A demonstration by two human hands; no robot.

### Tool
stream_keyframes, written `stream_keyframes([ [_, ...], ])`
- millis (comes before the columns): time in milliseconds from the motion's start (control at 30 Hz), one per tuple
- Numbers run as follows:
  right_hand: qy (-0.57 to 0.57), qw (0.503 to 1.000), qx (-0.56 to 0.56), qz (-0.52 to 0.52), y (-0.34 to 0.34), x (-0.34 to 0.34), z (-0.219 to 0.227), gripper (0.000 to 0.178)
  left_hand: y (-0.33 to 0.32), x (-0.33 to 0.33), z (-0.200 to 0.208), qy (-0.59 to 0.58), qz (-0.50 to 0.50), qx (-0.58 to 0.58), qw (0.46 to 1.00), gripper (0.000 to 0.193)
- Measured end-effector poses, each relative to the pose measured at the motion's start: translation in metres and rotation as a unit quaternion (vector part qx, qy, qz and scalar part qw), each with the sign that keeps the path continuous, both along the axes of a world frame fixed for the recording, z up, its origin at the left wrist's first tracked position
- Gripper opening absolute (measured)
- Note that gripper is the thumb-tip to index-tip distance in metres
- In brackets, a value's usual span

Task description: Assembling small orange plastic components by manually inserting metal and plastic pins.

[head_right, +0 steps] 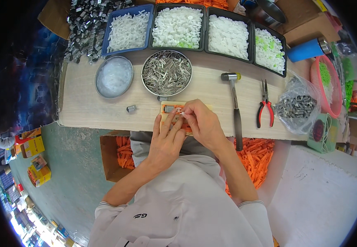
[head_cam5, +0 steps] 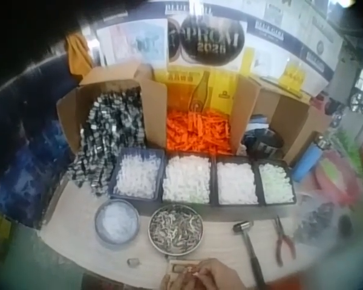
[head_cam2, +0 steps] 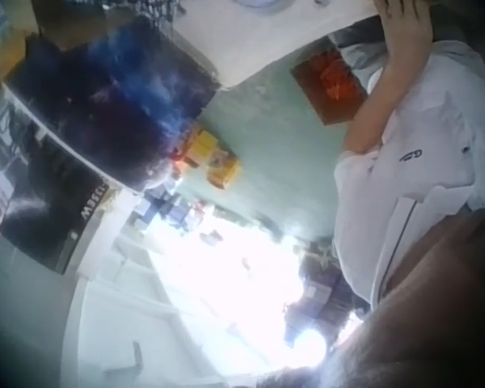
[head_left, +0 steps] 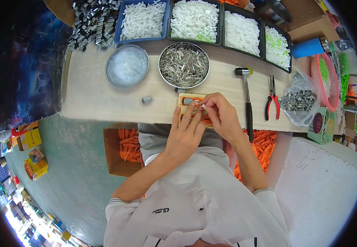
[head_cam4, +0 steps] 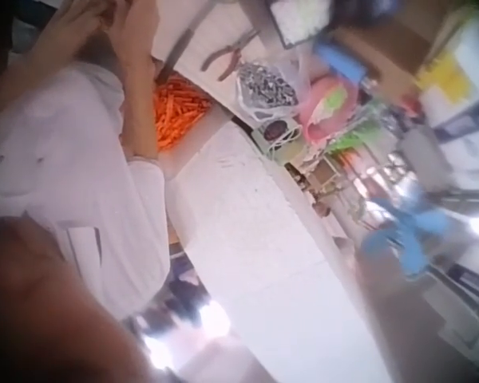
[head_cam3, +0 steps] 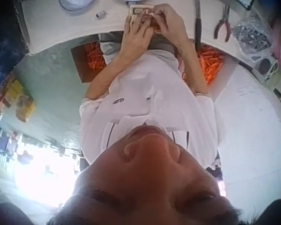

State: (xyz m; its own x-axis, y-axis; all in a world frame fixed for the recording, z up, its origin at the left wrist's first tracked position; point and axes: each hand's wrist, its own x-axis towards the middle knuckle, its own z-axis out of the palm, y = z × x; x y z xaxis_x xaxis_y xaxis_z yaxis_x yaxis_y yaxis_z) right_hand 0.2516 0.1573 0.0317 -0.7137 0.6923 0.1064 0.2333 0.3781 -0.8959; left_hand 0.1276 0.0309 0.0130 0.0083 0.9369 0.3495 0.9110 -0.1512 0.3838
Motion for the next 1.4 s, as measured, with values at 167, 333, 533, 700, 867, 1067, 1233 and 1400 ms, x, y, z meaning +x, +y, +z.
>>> stream_keyframes([
  [167,-0.005,1.0,0.004,-0.002,-0.001,0.0,0.001,0.013,0.003,0.001,0.005,0.012,0.007,-0.015,1.0,0.01],
  [333,0.045,0.997,-0.013,-0.056,-0.011,0.001,0.012,0.009,0.009,-0.011,0.028,-0.167,0.016,0.068,0.984,0.013],
  [533,0.134,0.947,-0.254,-0.145,-0.041,0.003,0.018,0.008,0.01,-0.007,0.037,-0.635,0.087,-0.158,0.751,0.011],
  [700,0.133,0.939,-0.264,-0.177,-0.049,0.007,0.015,0.01,0.014,-0.005,0.037,-0.657,0.084,-0.173,0.729,0.008],
  [867,0.141,0.938,-0.263,-0.174,-0.052,0.008,0.01,0.009,0.014,-0.005,0.035,-0.655,0.087,-0.18,0.729,0.006],
  [1067,0.109,0.958,-0.209,-0.166,-0.056,0.011,0.018,0.009,0.012,-0.009,0.037,-0.655,0.074,-0.195,0.726,0.007],
  [1233,0.046,0.989,0.116,-0.074,-0.053,0.02,0.012,0.019,0.008,-0.022,0.041,-0.707,0.045,-0.28,0.648,0.008],
  [1400,0.02,0.993,0.108,-0.04,-0.048,0.023,0.007,0.025,-0.016,-0.021,0.04,-0.629,0.089,-0.294,0.714,0.009],
])
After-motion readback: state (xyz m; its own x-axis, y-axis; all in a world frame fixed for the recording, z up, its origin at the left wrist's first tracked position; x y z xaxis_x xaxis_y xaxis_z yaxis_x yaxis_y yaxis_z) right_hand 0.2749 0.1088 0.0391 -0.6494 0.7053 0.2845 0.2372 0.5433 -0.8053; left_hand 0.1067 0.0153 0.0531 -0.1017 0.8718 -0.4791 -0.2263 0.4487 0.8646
